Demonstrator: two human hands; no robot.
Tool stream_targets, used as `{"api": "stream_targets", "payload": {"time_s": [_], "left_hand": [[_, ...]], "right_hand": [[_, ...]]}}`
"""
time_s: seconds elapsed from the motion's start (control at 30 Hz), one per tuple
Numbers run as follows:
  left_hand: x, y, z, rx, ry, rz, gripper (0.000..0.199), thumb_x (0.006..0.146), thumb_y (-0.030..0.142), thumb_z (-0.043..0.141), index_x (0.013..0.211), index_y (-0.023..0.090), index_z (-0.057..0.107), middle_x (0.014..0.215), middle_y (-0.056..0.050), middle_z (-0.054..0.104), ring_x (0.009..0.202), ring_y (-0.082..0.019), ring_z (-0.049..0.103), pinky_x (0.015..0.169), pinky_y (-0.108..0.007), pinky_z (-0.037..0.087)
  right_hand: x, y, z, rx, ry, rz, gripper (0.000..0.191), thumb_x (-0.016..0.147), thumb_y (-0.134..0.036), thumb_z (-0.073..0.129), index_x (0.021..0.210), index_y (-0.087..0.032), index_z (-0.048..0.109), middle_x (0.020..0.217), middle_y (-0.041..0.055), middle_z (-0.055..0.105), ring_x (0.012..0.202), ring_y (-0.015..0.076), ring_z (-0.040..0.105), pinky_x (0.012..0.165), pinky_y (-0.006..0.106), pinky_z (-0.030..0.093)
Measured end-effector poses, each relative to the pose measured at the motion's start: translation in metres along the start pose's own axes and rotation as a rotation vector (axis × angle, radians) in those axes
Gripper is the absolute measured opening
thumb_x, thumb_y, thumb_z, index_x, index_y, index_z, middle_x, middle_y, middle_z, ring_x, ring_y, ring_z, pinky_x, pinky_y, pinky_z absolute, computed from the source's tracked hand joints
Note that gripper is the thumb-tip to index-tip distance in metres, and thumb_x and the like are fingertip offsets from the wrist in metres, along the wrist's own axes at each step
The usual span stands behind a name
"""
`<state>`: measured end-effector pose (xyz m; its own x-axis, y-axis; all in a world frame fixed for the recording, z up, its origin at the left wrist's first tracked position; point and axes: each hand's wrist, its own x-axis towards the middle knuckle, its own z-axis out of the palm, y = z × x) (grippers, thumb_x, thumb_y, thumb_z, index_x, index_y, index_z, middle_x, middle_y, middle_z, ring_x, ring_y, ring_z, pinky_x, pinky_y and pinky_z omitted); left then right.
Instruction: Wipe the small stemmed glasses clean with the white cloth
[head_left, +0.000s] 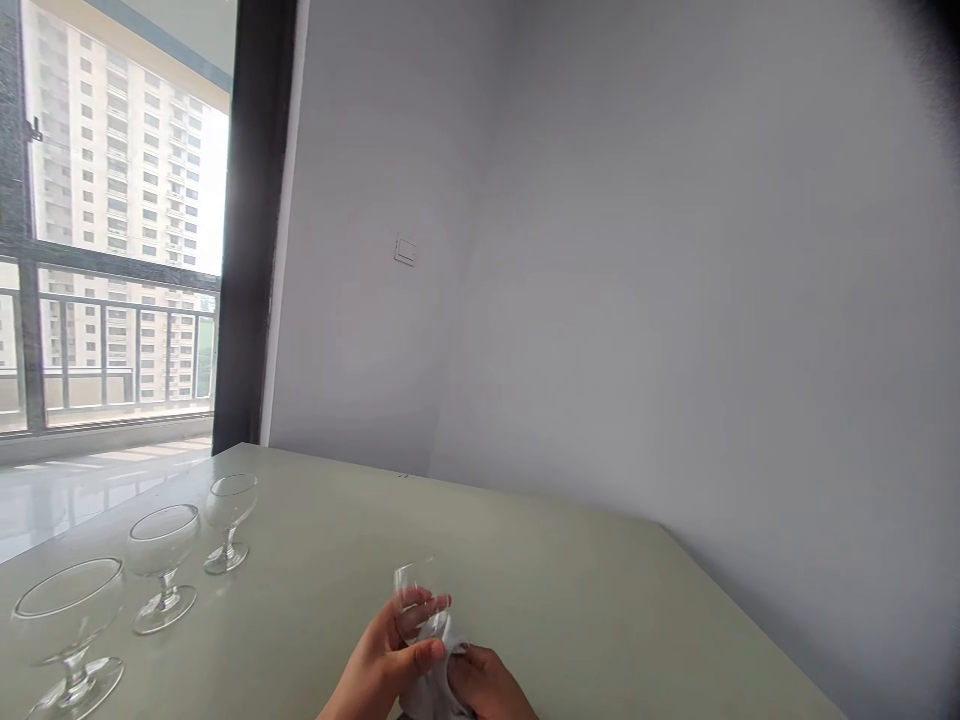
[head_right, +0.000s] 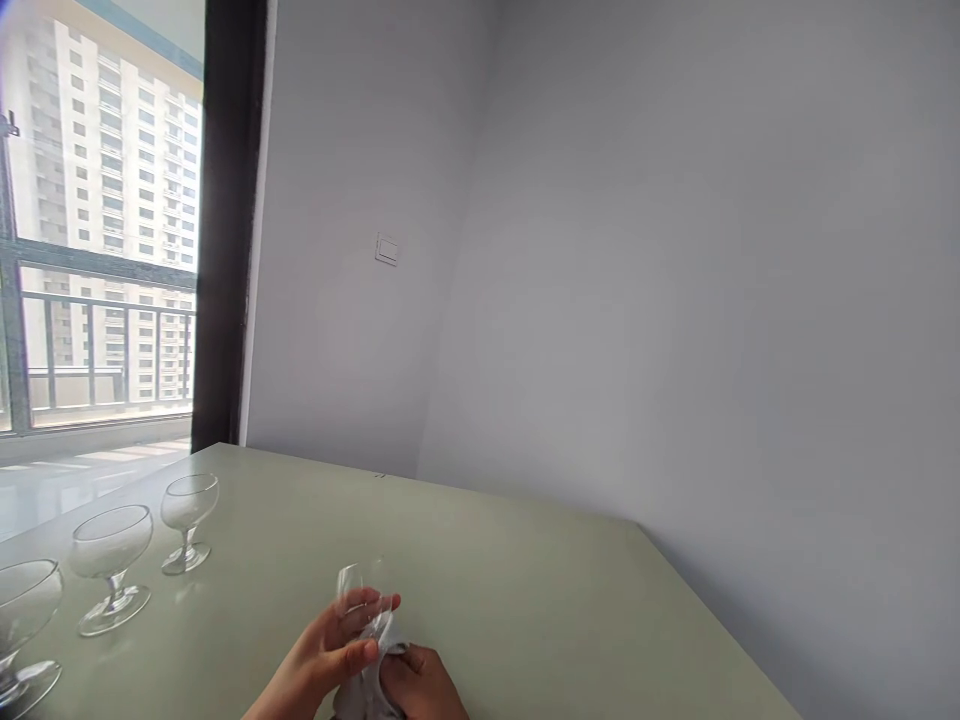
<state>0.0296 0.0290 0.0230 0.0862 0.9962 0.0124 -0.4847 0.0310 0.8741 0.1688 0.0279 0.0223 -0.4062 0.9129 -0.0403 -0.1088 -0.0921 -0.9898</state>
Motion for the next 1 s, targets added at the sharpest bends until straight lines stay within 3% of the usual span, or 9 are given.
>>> {"api": "stream_targets", "payload": {"time_s": [0.2, 0.27, 0.33, 0.4, 0.5, 0.6, 0.67, 0.8, 1.0], "left_hand": [[0.01, 0.005, -0.012, 0.247, 0.09, 0.085, 0.064, 0.047, 0.043, 0.084, 0.097, 0.017, 0.053, 0.091, -0.012, 0.069, 0.064, -0.016, 0.056, 0.056, -0.025, 0.04], [0.012, 0.011, -0.013, 0.263, 0.135, 0.075, 0.066, 0.051, 0.047, 0.08, 0.1, 0.018, 0.046, 0.085, -0.009, 0.068, 0.056, -0.012, 0.052, 0.048, -0.023, 0.036], [0.013, 0.016, -0.013, 0.274, 0.204, 0.065, 0.068, 0.053, 0.05, 0.078, 0.101, 0.019, 0.042, 0.079, -0.004, 0.066, 0.047, -0.009, 0.046, 0.043, -0.022, 0.032], [0.011, 0.019, -0.01, 0.243, 0.244, 0.041, 0.067, 0.053, 0.051, 0.077, 0.101, 0.02, 0.041, 0.073, 0.0, 0.063, 0.042, -0.006, 0.042, 0.044, -0.021, 0.032], [0.007, 0.019, -0.004, 0.162, 0.237, -0.05, 0.069, 0.051, 0.053, 0.077, 0.101, 0.019, 0.044, 0.065, 0.002, 0.061, 0.042, -0.006, 0.041, 0.044, -0.02, 0.027], [0.001, 0.02, 0.001, 0.125, 0.181, -0.105, 0.071, 0.051, 0.053, 0.077, 0.104, 0.018, 0.046, 0.062, 0.001, 0.062, 0.042, -0.006, 0.036, 0.041, -0.019, 0.02], [-0.003, 0.023, 0.004, 0.054, 0.116, -0.115, 0.062, 0.058, 0.048, 0.076, 0.105, 0.018, 0.047, 0.065, 0.001, 0.062, 0.044, -0.005, 0.037, 0.042, -0.018, 0.022], [-0.01, 0.034, 0.009, -0.201, -0.023, -0.157, 0.039, 0.071, 0.037, 0.071, 0.098, 0.018, 0.051, 0.071, 0.002, 0.059, 0.046, -0.003, 0.037, 0.048, -0.018, 0.033], [-0.015, 0.038, 0.017, -0.296, 0.016, -0.057, 0.045, 0.073, 0.033, 0.07, 0.108, 0.023, 0.044, 0.079, 0.003, 0.058, 0.05, -0.004, 0.042, 0.057, -0.021, 0.044]], "right_hand": [[-0.007, -0.019, -0.008, -0.335, -0.006, -0.027, 0.039, 0.07, -0.05, 0.062, 0.074, -0.011, 0.066, 0.058, -0.0034, 0.045, 0.056, 0.0106, 0.038, 0.054, 0.023, 0.028], [-0.01, -0.023, -0.013, -0.506, 0.093, -0.086, 0.036, 0.078, -0.047, 0.054, 0.073, -0.013, 0.063, 0.06, -0.0019, 0.049, 0.059, 0.0126, 0.043, 0.055, 0.024, 0.032], [-0.01, -0.02, -0.016, -0.743, 0.182, -0.308, 0.027, 0.084, -0.038, 0.047, 0.082, -0.016, 0.063, 0.074, 0.003, 0.059, 0.07, 0.0175, 0.05, 0.063, 0.027, 0.039], [-0.008, -0.007, -0.013, -1.023, 0.207, -0.668, 0.019, 0.081, -0.031, 0.051, 0.092, -0.021, 0.062, 0.092, 0.0069, 0.063, 0.081, 0.0223, 0.053, 0.07, 0.031, 0.042], [-0.004, 0.02, -0.004, -1.267, 0.343, -0.953, 0.019, 0.07, -0.022, 0.061, 0.089, -0.025, 0.063, 0.082, 0.0062, 0.063, 0.074, 0.0227, 0.054, 0.068, 0.033, 0.045], [-0.004, 0.031, 0.0, -1.159, 0.431, -0.724, 0.014, 0.065, -0.017, 0.064, 0.076, -0.025, 0.06, 0.07, 0.0015, 0.057, 0.064, 0.018, 0.054, 0.06, 0.028, 0.045], [-0.007, 0.023, 0.0, -0.932, 0.293, -0.561, 0.006, 0.067, -0.021, 0.062, 0.072, -0.025, 0.059, 0.072, 0.0, 0.056, 0.063, 0.0151, 0.054, 0.055, 0.024, 0.044], [-0.011, -0.004, 0.0, -0.463, 0.052, -0.543, 0.01, 0.07, -0.029, 0.057, 0.072, -0.022, 0.064, 0.077, 0.0011, 0.054, 0.068, 0.015, 0.053, 0.06, 0.024, 0.042], [-0.006, 0.004, -0.006, -0.056, 0.175, 0.013, 0.031, 0.059, -0.037, 0.072, 0.083, -0.017, 0.068, 0.071, 0.0014, 0.063, 0.07, 0.0186, 0.056, 0.066, 0.027, 0.042]]}}
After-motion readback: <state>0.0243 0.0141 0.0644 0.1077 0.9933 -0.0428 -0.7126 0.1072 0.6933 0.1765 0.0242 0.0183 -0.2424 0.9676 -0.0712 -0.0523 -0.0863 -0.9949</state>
